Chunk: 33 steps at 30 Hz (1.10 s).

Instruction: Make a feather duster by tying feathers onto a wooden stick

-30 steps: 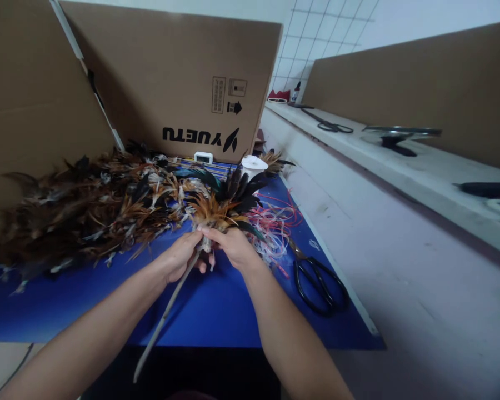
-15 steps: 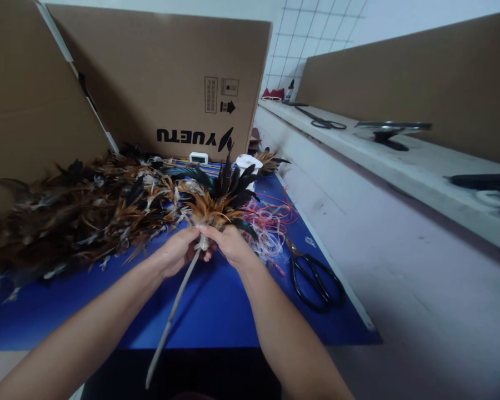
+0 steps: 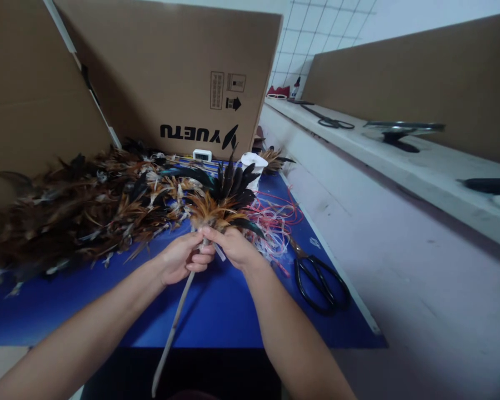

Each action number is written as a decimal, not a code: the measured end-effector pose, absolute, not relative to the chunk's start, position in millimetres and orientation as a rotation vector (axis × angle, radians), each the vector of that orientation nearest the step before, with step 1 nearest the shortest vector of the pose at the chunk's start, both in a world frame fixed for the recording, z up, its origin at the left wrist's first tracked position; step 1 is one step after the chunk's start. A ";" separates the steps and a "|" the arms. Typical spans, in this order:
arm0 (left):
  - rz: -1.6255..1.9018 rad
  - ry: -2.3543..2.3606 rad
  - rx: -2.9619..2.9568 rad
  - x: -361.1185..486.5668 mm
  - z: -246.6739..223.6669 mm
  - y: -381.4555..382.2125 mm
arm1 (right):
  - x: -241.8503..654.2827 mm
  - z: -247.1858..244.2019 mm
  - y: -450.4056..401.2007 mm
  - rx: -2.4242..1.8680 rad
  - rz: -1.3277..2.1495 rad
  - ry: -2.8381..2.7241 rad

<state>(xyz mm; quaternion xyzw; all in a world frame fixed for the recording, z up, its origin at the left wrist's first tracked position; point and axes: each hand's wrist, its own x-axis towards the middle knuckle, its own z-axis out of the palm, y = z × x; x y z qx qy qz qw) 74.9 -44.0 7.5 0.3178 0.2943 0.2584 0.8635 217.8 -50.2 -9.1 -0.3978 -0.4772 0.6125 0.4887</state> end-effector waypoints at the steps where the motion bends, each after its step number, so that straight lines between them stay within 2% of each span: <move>1: 0.548 0.645 0.672 75.0 8.0 -44.9 | 217.5 -9.7 -50.4 -0.982 1.507 -1.152; 15: 0.624 0.838 0.810 77.9 6.1 -53.0 | 214.3 -15.3 -49.6 -1.040 1.488 -1.153; 24: 0.545 0.685 0.751 73.3 6.6 -51.1 | 213.4 -6.5 -53.2 -0.861 1.612 -1.076; 33: 0.537 0.691 0.783 70.9 6.1 -51.5 | 213.1 -13.5 -51.5 -0.840 1.590 -1.147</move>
